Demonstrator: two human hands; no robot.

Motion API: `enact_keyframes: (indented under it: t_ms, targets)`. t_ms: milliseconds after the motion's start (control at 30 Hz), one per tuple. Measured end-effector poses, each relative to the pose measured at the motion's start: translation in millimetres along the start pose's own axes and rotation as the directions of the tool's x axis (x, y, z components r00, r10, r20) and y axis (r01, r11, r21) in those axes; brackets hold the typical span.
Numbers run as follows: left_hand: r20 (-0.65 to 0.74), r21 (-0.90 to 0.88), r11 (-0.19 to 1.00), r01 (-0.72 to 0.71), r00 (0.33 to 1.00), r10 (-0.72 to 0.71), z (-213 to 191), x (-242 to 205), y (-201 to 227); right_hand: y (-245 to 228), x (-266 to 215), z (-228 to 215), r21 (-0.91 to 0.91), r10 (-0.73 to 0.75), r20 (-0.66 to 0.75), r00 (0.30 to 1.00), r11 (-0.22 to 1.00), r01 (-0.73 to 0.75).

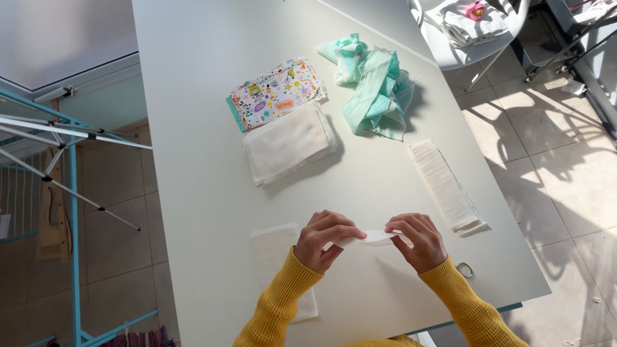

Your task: Cutting strips of white fabric using a pair of scissors on a white table.

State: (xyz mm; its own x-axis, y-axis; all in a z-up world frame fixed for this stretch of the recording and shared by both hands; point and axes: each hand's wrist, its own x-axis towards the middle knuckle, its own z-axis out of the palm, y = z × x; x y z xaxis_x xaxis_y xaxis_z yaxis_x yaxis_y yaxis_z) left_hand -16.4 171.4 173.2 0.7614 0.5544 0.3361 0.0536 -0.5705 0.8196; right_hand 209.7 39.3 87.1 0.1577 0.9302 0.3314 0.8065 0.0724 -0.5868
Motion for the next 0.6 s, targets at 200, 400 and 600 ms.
enact_keyframes:
  t_ms: [200,400,600]
  targets:
    - [0.052,0.046,0.999,-0.012,0.999,0.010,32.0,-55.2,-63.9,17.8,-84.4,-0.4,-0.153,-0.067,-0.238,0.969,0.988,0.030]
    - [0.191,0.273,0.962,0.018,0.979,-0.072,75.3,-122.9,-129.9,15.9,-144.2,23.1,-0.099,0.060,-0.051,0.997,0.993,-0.065]
    - [-0.097,0.074,0.931,0.357,0.932,-0.349,83.7,-101.5,-132.1,16.1,-131.2,21.4,0.095,0.519,-0.103,0.849,0.854,-0.511]
